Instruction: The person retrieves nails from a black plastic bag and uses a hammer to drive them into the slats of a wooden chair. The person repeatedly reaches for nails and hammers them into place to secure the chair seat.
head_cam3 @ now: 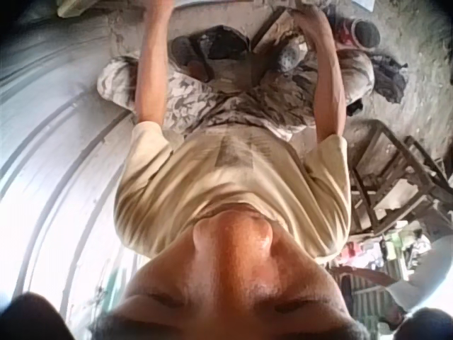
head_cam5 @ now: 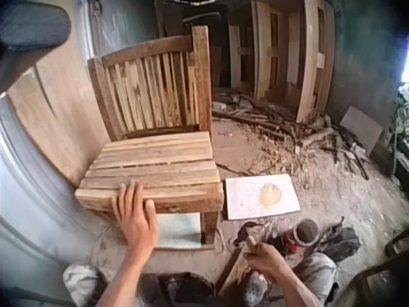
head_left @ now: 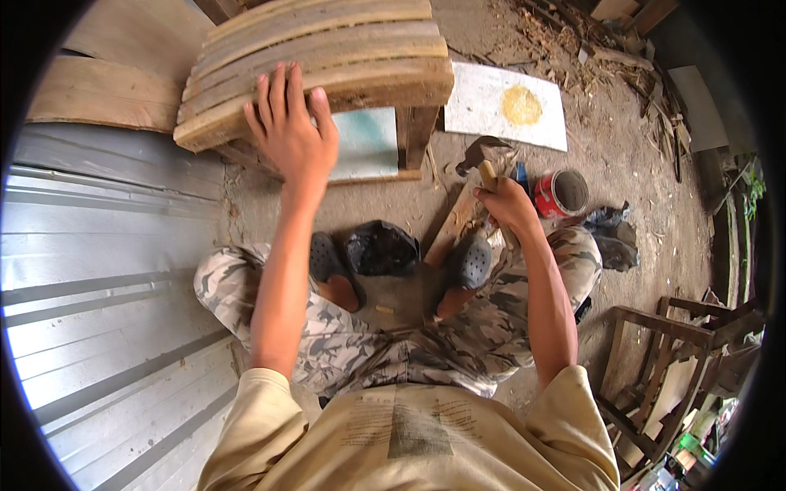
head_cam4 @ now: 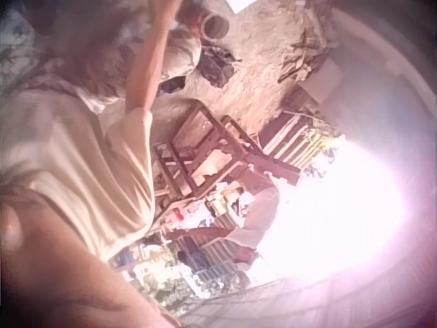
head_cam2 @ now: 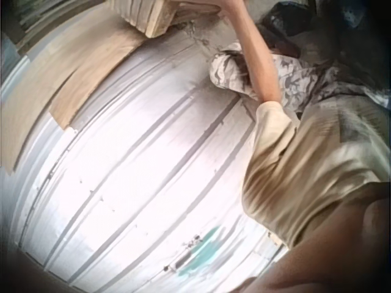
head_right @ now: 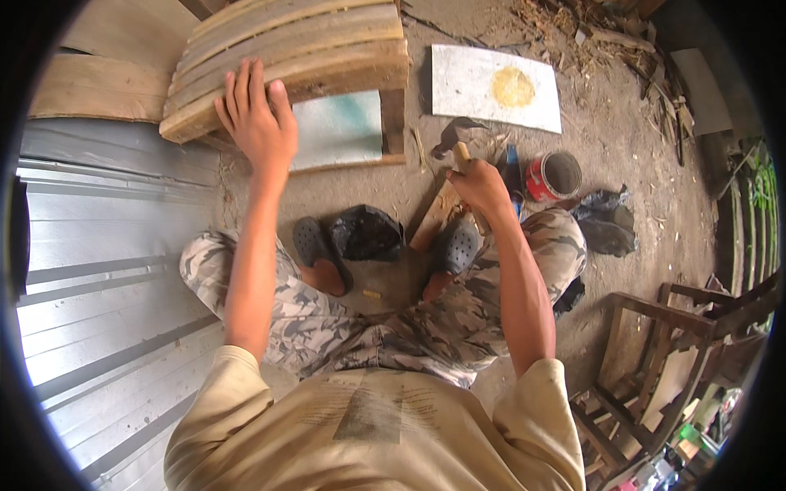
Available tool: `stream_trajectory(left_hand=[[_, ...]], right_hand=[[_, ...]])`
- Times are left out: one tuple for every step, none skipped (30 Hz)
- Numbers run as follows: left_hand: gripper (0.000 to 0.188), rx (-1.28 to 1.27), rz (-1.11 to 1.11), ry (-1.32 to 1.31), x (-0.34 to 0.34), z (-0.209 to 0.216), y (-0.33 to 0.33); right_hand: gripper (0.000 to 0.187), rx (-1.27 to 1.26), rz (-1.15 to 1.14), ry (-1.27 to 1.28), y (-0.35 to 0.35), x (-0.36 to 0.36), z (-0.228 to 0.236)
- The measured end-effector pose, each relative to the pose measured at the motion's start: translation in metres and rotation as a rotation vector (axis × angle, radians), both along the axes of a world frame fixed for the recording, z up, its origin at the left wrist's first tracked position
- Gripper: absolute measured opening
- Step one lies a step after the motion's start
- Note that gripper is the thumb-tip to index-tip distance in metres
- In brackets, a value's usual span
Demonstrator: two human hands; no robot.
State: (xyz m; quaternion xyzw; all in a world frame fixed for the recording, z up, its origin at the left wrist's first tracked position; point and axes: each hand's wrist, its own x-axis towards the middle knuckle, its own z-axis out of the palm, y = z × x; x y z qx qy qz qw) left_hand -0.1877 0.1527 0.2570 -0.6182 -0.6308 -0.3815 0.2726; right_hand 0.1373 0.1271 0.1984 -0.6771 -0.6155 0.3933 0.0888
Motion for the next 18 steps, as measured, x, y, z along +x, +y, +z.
stream_trajectory(left_hand=[[0.047,0.136,-0.014,-0.062,0.015,-0.017,-0.008],[0.046,0.12,-0.077,-0.141,0.026,-0.042,-0.017],[0.046,0.102,-0.139,-0.222,0.035,-0.074,-0.028],[0.043,-0.01,-0.213,-0.258,0.04,-0.108,-0.038],[0.041,-0.122,-0.287,-0.296,0.043,-0.145,-0.05],[0.036,-0.278,-0.28,-0.423,0.045,-0.18,-0.063],[0.032,-0.434,-0.267,-0.55,0.046,-0.216,-0.078],[0.027,-0.544,-0.174,-0.687,0.04,-0.254,-0.096],[0.023,-0.646,-0.079,-0.82,0.032,-0.289,-0.111],[0.022,-0.786,0.035,-0.779,0.024,-0.321,-0.13],[0.02,-0.923,0.146,-0.733,0.019,-0.345,-0.146],[0.02,-1.031,0.135,-0.75,0.019,-0.358,-0.153],[0.02,-1.144,0.122,-0.764,0.022,-0.364,-0.159],[0.02,-1.257,0.111,-0.778,0.022,-0.37,-0.162],[0.02,-1.264,0.153,-0.79,0.025,-0.375,-0.163],[0.021,-1.27,0.192,-0.805,0.03,-0.378,-0.162],[0.022,-1.275,0.233,-0.82,0.033,-0.38,-0.162],[0.023,-1.245,0.192,-0.764,0.034,-0.381,-0.162]], right_hand=[[0.039,-0.008,0.073,-0.095,-0.003,-0.003,0.001],[0.03,-0.023,0.202,-0.166,-0.004,-0.003,-0.004],[0.029,-0.076,0.253,-0.175,-0.007,-0.004,-0.005],[0.03,-0.125,0.306,-0.183,-0.01,-0.01,-0.001],[0.034,-0.176,0.359,-0.191,-0.012,-0.016,-0.001],[0.044,-0.207,0.444,-0.214,-0.015,-0.018,-0.005],[0.044,-0.198,0.477,-0.251,-0.017,-0.021,-0.01],[0.044,-0.193,0.516,-0.286,-0.021,-0.024,-0.015],[0.046,-0.245,0.552,-0.34,-0.022,-0.032,-0.014],[0.049,-0.296,0.591,-0.394,-0.022,-0.039,-0.012],[0.035,-0.209,0.617,-0.389,-0.025,-0.039,-0.02],[0.027,-0.12,0.631,-0.385,-0.028,-0.037,-0.031],[0.027,-0.085,0.636,-0.385,-0.03,-0.036,-0.033],[0.03,-0.051,0.645,-0.386,-0.033,-0.036,-0.035],[0.031,-0.066,0.649,-0.391,-0.034,-0.037,-0.037],[0.031,-0.08,0.653,-0.399,-0.035,-0.039,-0.035],[0.031,-0.096,0.668,-0.397,-0.035,-0.039,-0.035],[0.032,-0.11,0.683,-0.394,-0.034,-0.04,-0.034]])
